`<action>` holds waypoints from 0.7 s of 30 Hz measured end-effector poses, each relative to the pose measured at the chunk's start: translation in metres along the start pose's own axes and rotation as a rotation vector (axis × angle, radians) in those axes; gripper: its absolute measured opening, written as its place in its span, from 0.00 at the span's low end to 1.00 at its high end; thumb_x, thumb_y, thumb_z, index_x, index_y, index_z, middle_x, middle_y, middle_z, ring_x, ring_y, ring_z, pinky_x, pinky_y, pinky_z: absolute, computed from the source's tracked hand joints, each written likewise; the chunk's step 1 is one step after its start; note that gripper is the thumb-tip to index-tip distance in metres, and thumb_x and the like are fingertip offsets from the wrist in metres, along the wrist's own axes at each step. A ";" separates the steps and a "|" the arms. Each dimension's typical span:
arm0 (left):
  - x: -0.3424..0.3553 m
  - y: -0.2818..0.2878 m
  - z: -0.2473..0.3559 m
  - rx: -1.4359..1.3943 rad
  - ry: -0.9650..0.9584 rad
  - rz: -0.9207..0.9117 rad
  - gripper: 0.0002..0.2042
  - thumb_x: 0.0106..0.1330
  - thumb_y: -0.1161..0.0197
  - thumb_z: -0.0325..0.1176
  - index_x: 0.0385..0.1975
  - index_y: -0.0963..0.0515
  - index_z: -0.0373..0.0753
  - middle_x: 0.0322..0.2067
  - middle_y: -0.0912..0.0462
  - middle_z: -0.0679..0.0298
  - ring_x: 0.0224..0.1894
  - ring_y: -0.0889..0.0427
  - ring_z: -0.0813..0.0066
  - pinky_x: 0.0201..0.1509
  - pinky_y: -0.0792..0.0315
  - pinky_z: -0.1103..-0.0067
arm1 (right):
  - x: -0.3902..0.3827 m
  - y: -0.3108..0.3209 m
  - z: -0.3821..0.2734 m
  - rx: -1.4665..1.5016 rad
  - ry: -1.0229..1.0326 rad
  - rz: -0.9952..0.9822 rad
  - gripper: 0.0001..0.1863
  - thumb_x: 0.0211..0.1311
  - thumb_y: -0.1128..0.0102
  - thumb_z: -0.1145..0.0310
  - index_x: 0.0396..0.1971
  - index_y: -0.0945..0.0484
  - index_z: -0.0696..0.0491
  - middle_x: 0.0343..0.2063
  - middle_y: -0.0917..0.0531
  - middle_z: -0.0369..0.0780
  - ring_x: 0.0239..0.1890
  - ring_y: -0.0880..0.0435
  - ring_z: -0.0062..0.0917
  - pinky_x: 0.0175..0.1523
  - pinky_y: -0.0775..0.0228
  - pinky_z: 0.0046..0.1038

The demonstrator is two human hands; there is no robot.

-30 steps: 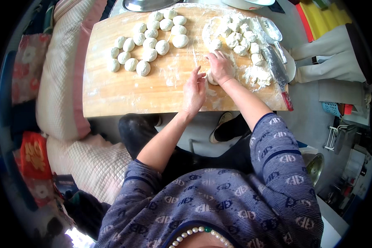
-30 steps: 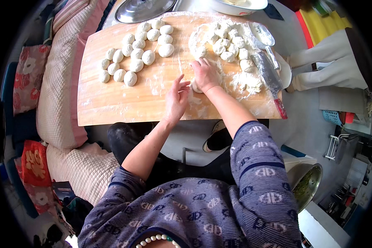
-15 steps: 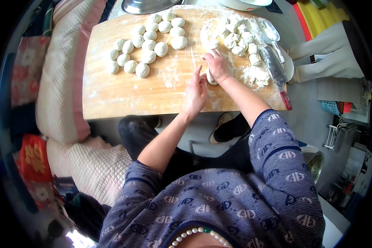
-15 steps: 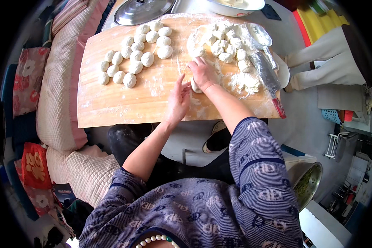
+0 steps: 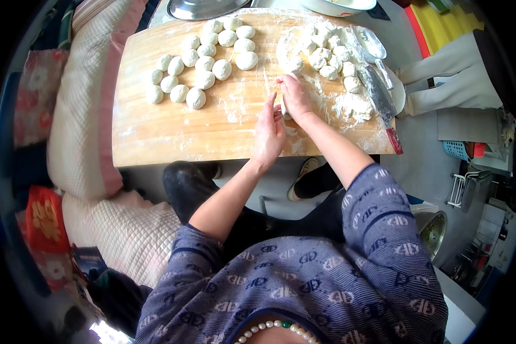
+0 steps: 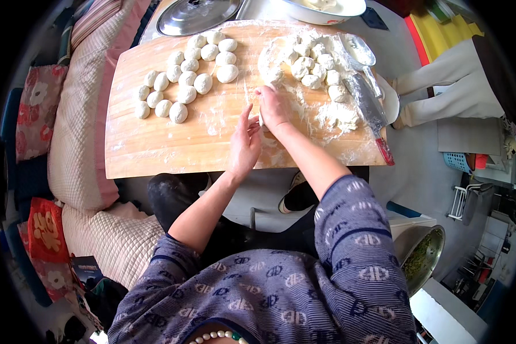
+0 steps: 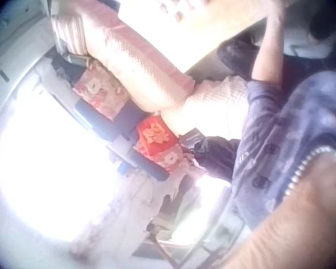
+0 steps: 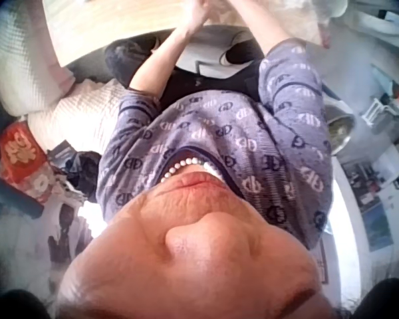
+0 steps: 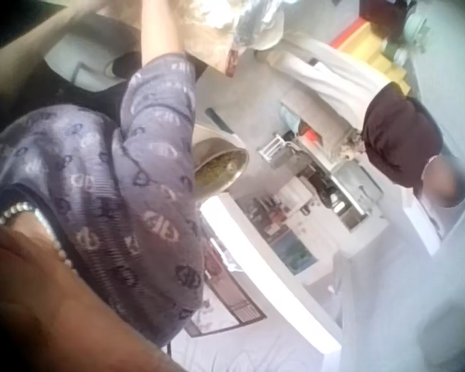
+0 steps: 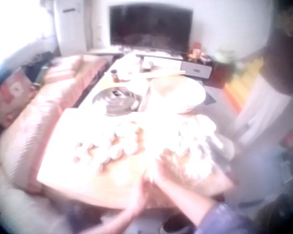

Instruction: The person shapes small pieces of dough into round balls by hand on a wooden board. They repeatedly pick up dough, roll it between their palms, and place the finished balls in a neat row on the board. A large pile of dough and a bowl of filling are visible nearby.

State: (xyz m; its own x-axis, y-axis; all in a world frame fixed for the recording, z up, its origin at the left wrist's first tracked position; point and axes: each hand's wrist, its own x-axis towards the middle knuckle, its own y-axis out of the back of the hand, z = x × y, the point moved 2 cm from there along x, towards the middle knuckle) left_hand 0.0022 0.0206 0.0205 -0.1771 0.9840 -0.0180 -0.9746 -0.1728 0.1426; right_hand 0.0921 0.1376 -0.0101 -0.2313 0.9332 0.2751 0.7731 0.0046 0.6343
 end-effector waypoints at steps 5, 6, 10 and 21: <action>-0.007 0.006 0.000 0.052 -0.091 -0.060 0.33 0.59 0.56 0.12 0.68 0.41 0.38 0.52 0.23 0.46 0.51 0.20 0.60 0.59 0.28 0.71 | -0.032 0.013 -0.004 -0.153 0.113 -0.022 0.06 0.62 0.49 0.72 0.35 0.23 0.54 0.36 0.19 0.46 0.43 0.20 0.40 0.50 0.27 0.37; -0.004 0.006 -0.002 0.050 -0.084 -0.022 0.33 0.59 0.56 0.12 0.68 0.41 0.38 0.52 0.23 0.46 0.51 0.20 0.59 0.59 0.28 0.71 | -0.024 0.015 -0.005 -0.240 0.187 -0.036 0.06 0.62 0.50 0.72 0.35 0.23 0.53 0.37 0.18 0.44 0.43 0.20 0.40 0.50 0.28 0.38; 0.003 0.001 -0.017 0.065 -0.054 0.050 0.33 0.57 0.56 0.11 0.67 0.40 0.37 0.51 0.21 0.47 0.51 0.20 0.58 0.58 0.28 0.71 | -0.001 0.013 -0.007 -0.412 0.317 -0.054 0.07 0.62 0.50 0.72 0.35 0.23 0.53 0.36 0.18 0.44 0.43 0.19 0.39 0.51 0.28 0.37; 0.003 0.009 -0.013 0.048 -0.101 0.122 0.31 0.59 0.56 0.12 0.66 0.38 0.35 0.49 0.21 0.47 0.51 0.20 0.61 0.59 0.28 0.72 | 0.001 0.010 0.000 -0.360 0.396 -0.030 0.05 0.56 0.47 0.71 0.31 0.23 0.52 0.34 0.20 0.41 0.42 0.21 0.39 0.50 0.29 0.36</action>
State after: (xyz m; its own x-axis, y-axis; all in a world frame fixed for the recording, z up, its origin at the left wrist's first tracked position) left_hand -0.0087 0.0217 0.0090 -0.2765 0.9556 0.1020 -0.9386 -0.2914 0.1849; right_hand 0.1001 0.1391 -0.0035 -0.5094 0.7271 0.4602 0.5272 -0.1589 0.8347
